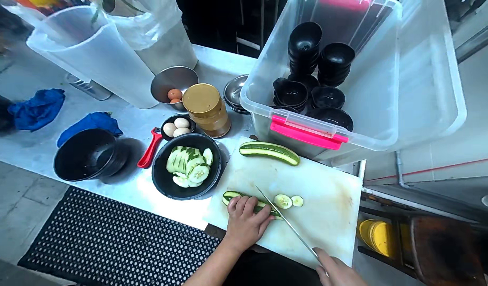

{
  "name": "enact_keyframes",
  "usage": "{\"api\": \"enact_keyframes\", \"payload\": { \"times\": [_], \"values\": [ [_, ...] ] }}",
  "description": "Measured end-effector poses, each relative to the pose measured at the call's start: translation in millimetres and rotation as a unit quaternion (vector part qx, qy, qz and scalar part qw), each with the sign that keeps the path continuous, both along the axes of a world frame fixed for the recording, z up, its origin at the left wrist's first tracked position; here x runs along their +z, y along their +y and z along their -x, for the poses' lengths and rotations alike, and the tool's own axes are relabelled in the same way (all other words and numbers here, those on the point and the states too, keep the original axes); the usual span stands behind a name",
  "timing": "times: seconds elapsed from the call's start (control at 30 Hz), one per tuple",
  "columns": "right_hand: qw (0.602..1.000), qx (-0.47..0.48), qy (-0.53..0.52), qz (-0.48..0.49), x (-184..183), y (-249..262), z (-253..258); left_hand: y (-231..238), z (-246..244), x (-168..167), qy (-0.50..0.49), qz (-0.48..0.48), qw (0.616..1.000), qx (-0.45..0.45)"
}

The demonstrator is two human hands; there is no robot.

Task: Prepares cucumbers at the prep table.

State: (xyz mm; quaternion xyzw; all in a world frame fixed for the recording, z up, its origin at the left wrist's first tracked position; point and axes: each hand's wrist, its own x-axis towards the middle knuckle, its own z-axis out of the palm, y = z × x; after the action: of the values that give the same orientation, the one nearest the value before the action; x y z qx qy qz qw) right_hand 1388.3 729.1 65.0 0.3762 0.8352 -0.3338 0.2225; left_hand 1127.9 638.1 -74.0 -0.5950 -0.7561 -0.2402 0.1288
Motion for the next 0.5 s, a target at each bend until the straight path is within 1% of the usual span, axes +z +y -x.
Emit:
{"api": "enact_keyframes", "payload": {
  "times": [0.37, 0.43, 0.5],
  "values": [
    [0.999, 0.005, -0.035, 0.008, 4.6, -1.7, 2.6, 0.5, 0.6, 0.3, 0.001, 0.001, 1.0, -0.002],
    [0.999, 0.002, -0.034, 0.009, -2.1, -1.0, 10.2, 0.4, 1.0, -0.3, 0.0, 0.001, 1.0, -0.002],
    [0.999, 0.0, -0.041, 0.027, -20.8, 2.4, 26.3, 0.3, 1.3, -0.5, 0.0, 0.001, 1.0, -0.003]
  ]
}}
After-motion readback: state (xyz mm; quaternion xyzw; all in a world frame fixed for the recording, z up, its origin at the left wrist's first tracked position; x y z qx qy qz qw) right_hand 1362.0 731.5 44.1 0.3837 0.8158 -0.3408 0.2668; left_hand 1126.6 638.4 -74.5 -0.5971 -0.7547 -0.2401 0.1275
